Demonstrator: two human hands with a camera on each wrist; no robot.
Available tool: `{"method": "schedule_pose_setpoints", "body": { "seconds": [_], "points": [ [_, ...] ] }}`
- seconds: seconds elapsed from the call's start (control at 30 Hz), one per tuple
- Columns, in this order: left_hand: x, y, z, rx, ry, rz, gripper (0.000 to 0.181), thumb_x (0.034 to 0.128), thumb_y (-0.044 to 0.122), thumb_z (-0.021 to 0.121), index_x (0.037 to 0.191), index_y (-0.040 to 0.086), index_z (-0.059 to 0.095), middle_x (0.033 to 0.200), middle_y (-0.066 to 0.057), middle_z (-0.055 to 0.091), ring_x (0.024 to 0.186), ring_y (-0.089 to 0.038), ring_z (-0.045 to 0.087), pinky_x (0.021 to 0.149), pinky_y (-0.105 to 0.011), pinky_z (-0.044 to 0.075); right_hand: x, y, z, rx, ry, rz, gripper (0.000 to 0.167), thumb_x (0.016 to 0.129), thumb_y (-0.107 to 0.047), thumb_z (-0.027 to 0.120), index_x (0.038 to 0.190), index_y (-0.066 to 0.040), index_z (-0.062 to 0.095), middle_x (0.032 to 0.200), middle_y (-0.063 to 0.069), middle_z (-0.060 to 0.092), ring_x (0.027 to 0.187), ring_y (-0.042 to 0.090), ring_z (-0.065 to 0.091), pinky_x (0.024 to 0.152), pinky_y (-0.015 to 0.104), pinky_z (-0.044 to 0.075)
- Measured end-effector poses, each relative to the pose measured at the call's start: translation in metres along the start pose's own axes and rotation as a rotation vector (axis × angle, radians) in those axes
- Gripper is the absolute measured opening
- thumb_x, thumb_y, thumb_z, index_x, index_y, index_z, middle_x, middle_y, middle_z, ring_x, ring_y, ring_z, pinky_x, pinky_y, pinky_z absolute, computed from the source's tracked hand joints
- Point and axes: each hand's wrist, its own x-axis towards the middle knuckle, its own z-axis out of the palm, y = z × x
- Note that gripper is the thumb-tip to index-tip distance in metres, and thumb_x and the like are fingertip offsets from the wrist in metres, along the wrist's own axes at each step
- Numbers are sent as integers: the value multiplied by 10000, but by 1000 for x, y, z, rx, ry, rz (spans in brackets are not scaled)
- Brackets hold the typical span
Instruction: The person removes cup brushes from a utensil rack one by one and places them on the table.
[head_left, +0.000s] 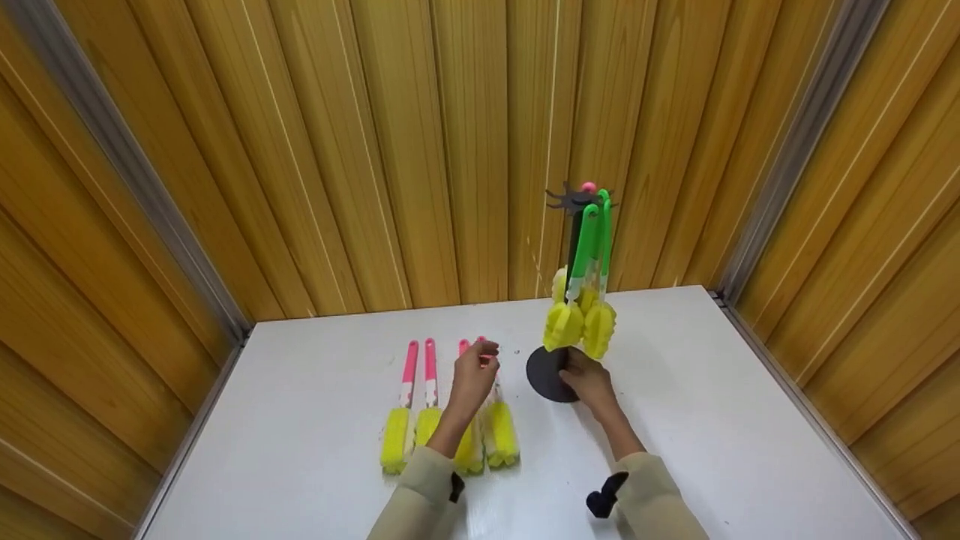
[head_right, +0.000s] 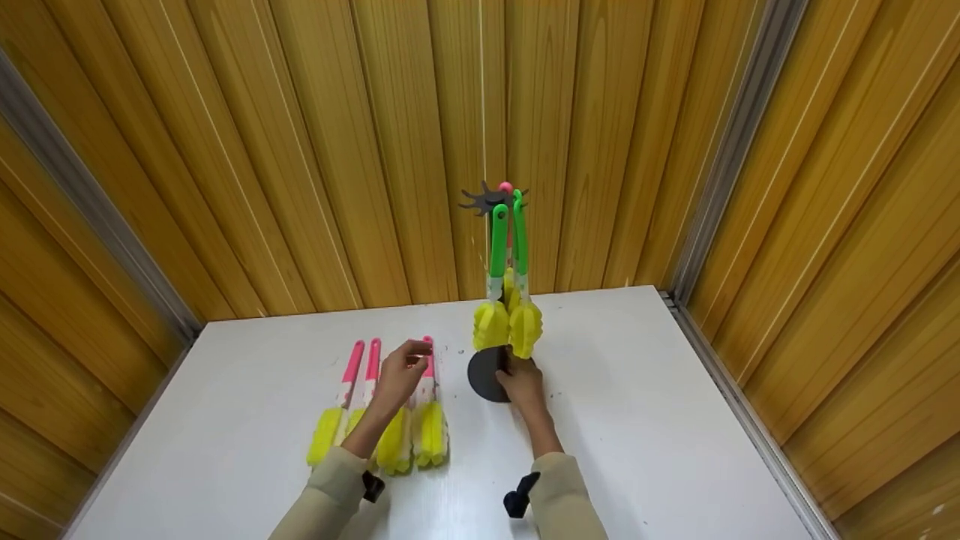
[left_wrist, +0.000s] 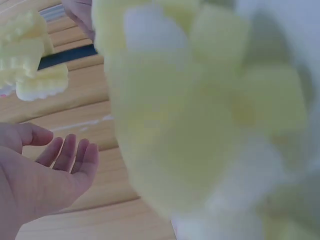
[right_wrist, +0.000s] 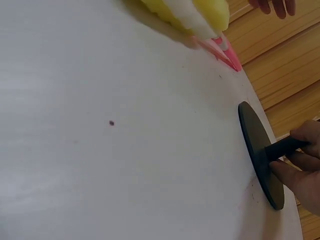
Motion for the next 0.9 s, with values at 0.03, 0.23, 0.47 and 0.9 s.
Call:
{"method": "schedule_pose_setpoints", "body": {
  "seconds": [0.03,0.23,0.47,0.9],
  "points": [
    [-1,1,5,-11,13,8,224,957,4,579,1155,5,685,1108,-142,708,956,-209,655,829,-338,568,-3,1,-2,24,-3,-1,492,989,-107,622,1465,-25,523,1434,204,567,1334,395,516,1097,527,423],
    [-5,7,39,-93,21,12,203,944,17,579,1113,-5,690,1041,-131,722,914,-200,674,832,-343,565,-25,4,-18,82,14,-15,419,975,-102,623,1384,-12,606,1396,180,606,1312,356,548,1041,475,484],
    [-9,9,81,-224,-54,-107,268,994,123,569,1197,-26,659,1157,-155,693,1080,-229,644,938,-380,528,-42,4,-36,75,62,15,368,981,-117,636,1328,3,636,1325,182,649,1244,328,599,1016,450,500],
    [3,2,136,-232,-22,-221,396,1031,95,531,1404,-35,504,1398,-209,568,1333,-348,520,1100,-469,434,-60,-8,-59,47,126,2,326,992,-127,633,1300,-22,655,1300,148,672,1203,313,637,1000,393,513]
  ]
}}
